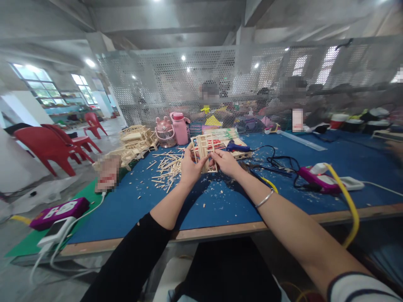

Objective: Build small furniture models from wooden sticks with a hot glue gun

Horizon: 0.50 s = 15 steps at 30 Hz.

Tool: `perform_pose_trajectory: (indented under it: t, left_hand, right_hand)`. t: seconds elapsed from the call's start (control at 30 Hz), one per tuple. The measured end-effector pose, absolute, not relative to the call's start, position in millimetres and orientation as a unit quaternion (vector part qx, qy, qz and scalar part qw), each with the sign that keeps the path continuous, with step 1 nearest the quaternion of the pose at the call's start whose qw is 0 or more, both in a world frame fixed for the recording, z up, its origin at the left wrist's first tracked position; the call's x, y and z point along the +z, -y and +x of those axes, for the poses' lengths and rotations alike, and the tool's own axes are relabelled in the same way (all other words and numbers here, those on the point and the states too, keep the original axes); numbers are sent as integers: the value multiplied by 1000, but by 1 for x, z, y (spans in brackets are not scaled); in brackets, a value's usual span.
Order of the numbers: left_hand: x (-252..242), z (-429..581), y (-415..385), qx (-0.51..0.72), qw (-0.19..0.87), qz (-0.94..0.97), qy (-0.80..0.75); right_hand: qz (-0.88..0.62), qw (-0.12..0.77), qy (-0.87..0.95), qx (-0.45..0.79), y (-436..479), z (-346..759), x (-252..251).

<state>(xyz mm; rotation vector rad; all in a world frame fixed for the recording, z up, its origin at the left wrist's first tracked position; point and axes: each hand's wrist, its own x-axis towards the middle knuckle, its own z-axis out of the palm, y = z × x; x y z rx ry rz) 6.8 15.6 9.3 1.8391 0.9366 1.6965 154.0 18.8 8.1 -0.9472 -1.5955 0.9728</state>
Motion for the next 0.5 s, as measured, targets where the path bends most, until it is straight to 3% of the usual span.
perform_pose_trajectory:
  t: [0.17,0.37,0.5]
  left_hand:
    - [9,4,-17,607,248,673,-343]
    - [8,4,-21,585,416,608,-339]
    - [5,4,-23,566,440,599,-357]
  right_hand:
    - [-390,503,659,401,-21,156,7]
    - [-408,512,612,443,-25,161,9]
    - [-397,523,583,479,-23,161,11]
